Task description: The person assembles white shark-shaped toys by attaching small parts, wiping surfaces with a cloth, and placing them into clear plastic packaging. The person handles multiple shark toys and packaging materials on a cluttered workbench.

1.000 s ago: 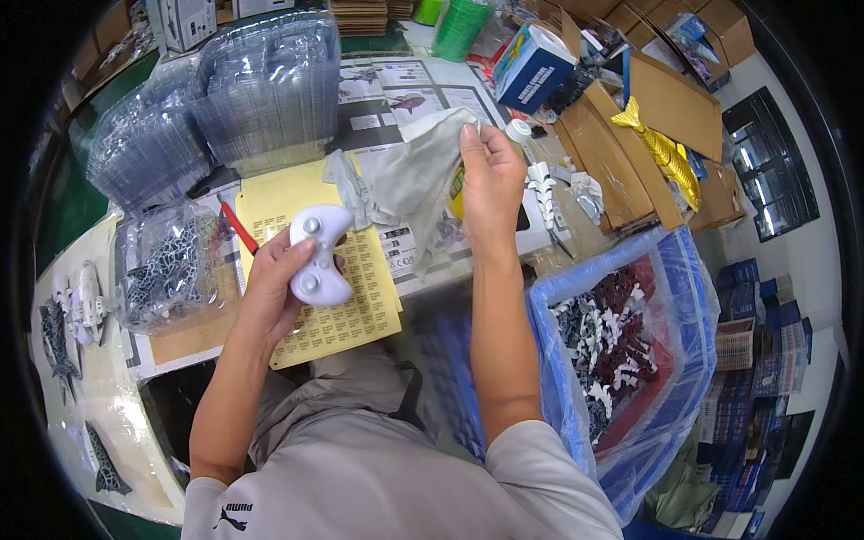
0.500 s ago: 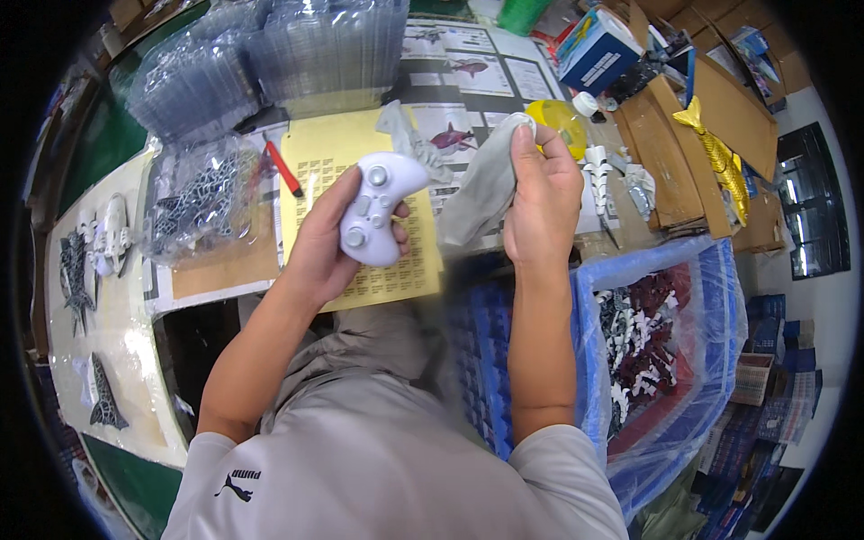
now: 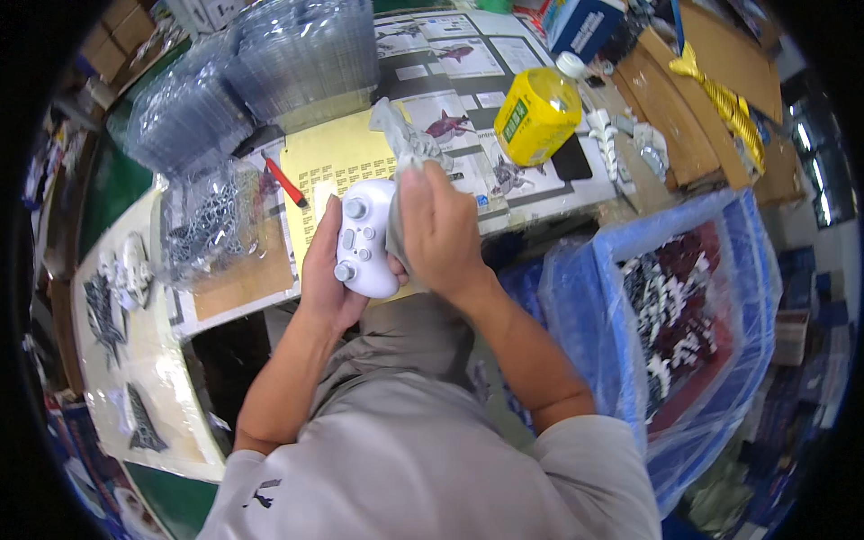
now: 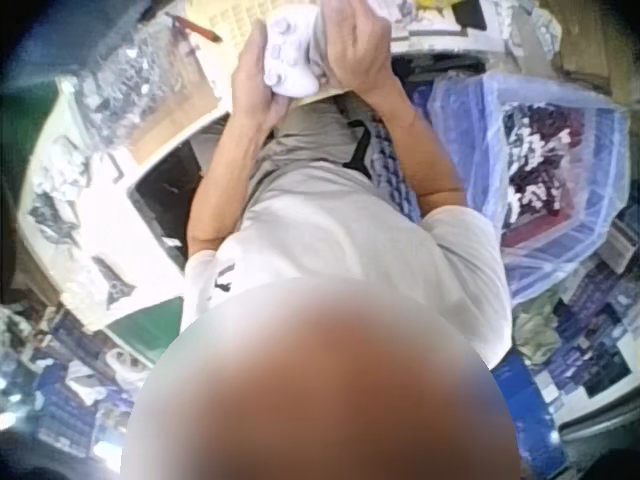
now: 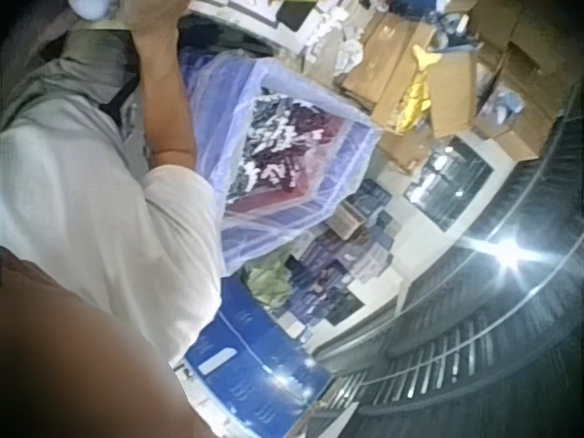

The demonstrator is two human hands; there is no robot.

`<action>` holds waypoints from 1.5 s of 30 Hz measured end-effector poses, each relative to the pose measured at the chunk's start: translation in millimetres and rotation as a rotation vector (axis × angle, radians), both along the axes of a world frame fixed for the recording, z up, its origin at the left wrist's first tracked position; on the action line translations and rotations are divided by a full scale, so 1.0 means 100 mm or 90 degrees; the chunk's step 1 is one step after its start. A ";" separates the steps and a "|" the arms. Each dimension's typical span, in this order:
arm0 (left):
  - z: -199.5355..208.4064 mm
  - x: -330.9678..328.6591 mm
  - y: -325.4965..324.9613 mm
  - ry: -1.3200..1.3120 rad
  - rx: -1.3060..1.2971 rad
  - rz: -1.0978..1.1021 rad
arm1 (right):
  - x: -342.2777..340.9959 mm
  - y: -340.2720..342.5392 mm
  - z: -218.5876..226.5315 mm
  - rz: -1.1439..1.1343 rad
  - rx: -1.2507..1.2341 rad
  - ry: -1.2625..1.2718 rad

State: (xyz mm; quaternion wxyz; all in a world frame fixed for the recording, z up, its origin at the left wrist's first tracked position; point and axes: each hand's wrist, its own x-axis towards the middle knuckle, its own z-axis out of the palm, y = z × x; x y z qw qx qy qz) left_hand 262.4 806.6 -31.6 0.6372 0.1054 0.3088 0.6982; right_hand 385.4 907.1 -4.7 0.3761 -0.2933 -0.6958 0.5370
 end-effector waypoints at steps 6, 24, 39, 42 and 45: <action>0.03 -0.03 -0.06 -0.064 0.001 0.034 | -0.07 -0.12 -0.11 0.041 -0.310 0.167; 0.02 -0.06 -0.07 0.149 -0.085 0.091 | -0.20 -0.06 -0.29 -0.100 0.063 -0.041; -0.07 -0.08 0.09 0.032 0.097 0.206 | -0.06 -0.62 -0.26 -0.084 0.050 0.008; -0.07 0.00 0.11 0.100 0.055 0.262 | -0.19 -0.56 -0.40 -0.120 -0.068 0.103; -0.06 0.02 0.11 0.089 0.021 0.274 | -0.22 -0.56 -0.44 -0.105 -0.131 0.140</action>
